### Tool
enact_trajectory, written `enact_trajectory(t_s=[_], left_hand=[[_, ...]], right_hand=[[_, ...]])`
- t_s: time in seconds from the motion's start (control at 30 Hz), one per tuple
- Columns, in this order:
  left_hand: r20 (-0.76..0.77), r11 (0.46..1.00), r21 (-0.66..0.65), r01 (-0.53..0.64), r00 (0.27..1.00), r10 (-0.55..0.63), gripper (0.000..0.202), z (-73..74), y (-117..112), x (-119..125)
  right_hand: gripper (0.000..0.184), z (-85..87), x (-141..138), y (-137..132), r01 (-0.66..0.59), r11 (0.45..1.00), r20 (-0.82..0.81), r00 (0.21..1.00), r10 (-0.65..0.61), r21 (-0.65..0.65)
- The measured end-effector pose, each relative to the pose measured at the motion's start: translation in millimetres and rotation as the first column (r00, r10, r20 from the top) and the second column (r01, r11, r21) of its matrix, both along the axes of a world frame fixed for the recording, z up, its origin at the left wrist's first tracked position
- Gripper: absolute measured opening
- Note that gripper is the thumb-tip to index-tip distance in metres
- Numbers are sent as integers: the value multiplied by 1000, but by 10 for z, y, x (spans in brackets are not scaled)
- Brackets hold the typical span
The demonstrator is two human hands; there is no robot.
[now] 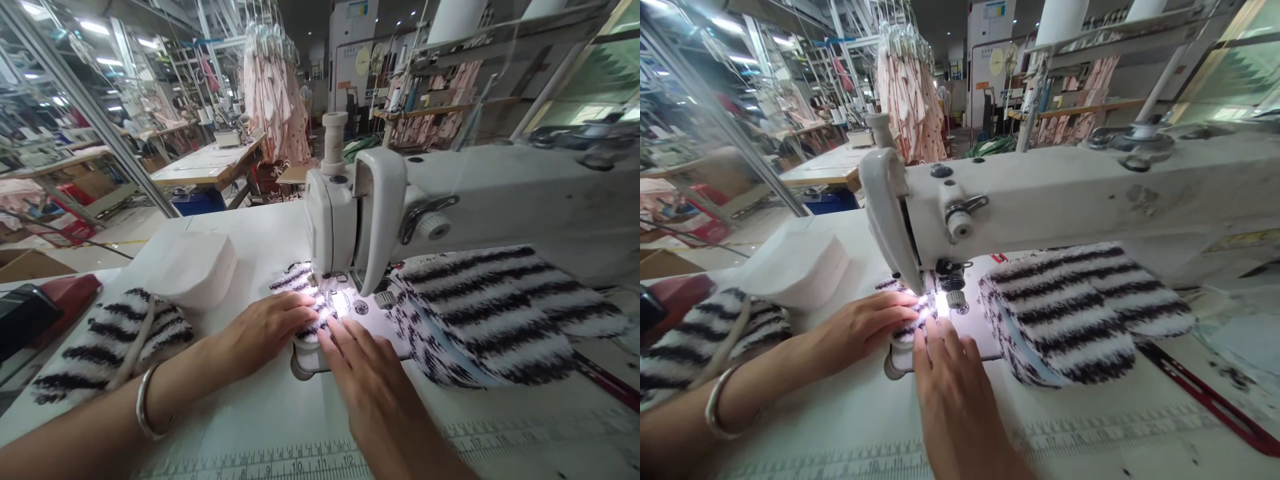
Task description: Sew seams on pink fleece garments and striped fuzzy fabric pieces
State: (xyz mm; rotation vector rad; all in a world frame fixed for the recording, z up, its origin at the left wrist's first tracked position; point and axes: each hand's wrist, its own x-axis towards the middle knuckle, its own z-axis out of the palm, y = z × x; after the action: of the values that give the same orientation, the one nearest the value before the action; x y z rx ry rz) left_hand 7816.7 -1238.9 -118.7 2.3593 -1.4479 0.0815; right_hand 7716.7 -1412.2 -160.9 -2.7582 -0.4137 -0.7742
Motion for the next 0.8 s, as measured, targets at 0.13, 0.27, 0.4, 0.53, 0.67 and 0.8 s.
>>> enact_trajectory(t_s=[0.13, 0.27, 0.4, 0.53, 0.67, 0.8], left_hand=[[51, 998, 6, -67, 997, 66, 25, -41, -37, -43], [81, 987, 49, -155, 985, 150, 20, -38, -95, -97], [102, 976, 125, -179, 981, 167, 20, 47, -141, -97], [42, 989, 139, -49, 998, 44, 28, 142, -119, -19], [-27, 994, 102, 50, 998, -48, 25, 116, -38, 58], [-14, 998, 65, 16, 1000, -15, 24, 32, 2, 41]], right_hand=[[53, 130, 132, -175, -108, 994, -44, 993, 107, -26], [46, 278, 257, -361, -96, 995, -213, 973, 92, -8], [51, 278, 259, -362, -136, 990, -214, 969, 123, -47], [58, 102, 90, -115, -58, 996, -98, 994, 51, -70], [51, -32, -40, 49, 50, 998, -72, 996, -53, -36], [53, 14, -18, -60, -28, 999, -95, 995, 26, -17]])
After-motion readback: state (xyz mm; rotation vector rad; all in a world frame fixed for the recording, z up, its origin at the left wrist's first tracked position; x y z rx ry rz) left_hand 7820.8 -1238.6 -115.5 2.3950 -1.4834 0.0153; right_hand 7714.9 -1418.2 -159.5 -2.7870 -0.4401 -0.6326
